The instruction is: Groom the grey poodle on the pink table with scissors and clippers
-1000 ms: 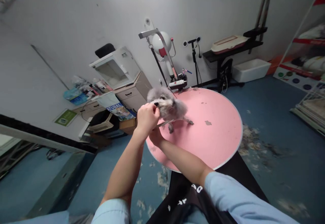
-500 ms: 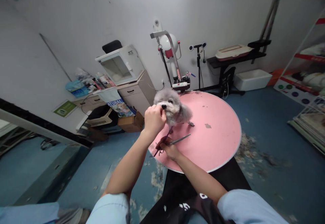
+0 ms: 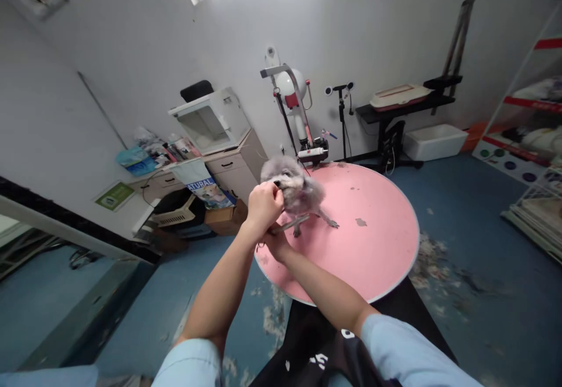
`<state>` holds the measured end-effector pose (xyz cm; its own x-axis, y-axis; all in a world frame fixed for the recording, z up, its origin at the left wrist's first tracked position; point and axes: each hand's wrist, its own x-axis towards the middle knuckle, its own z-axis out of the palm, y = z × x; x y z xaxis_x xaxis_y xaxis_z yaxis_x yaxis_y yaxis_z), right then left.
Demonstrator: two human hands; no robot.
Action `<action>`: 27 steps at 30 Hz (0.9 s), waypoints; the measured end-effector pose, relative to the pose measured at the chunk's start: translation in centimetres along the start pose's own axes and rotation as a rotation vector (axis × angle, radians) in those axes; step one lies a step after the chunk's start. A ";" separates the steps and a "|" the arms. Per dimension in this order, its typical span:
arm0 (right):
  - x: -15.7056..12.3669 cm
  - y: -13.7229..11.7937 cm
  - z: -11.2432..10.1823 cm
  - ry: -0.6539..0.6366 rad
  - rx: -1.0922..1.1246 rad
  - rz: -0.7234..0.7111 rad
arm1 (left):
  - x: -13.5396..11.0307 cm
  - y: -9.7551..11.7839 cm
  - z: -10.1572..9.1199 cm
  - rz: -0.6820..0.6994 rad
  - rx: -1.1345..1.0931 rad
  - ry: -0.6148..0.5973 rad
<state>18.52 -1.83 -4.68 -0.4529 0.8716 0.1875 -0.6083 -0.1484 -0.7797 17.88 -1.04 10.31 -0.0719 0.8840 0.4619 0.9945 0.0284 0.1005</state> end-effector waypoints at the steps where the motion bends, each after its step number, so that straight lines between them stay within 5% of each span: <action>1: -1.0 0.0 -0.1 -0.021 0.008 0.013 | 0.0 -0.1 0.0 -0.001 0.002 -0.001; 7: -8.9 2.8 -3.7 -0.076 -0.074 0.142 | 0.5 -0.6 1.0 -0.027 0.008 -0.007; 11: -10.3 3.7 -7.5 0.182 -0.129 0.214 | 1.0 -1.0 1.5 -0.032 -0.023 -0.025; 15: -10.2 1.1 -13.9 0.510 -0.173 0.231 | 1.7 -2.2 1.6 -0.047 -0.026 0.068; 19: -12.1 -3.0 -18.9 0.431 -0.492 0.410 | 2.6 -3.2 1.7 0.039 -0.034 0.145; 22: -13.1 -4.6 -19.1 0.418 -0.706 0.311 | 3.3 -2.9 1.7 0.142 -0.016 0.068; 27: -9.5 -3.5 -14.2 0.325 -0.498 0.246 | 4.1 -1.0 1.7 0.198 0.005 0.029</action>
<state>34.19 -3.00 -12.22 -0.2724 0.9485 -0.1617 -0.1007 -0.1953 -0.9756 16.74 3.35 10.66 0.1234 0.8585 0.4978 0.9898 -0.1427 0.0007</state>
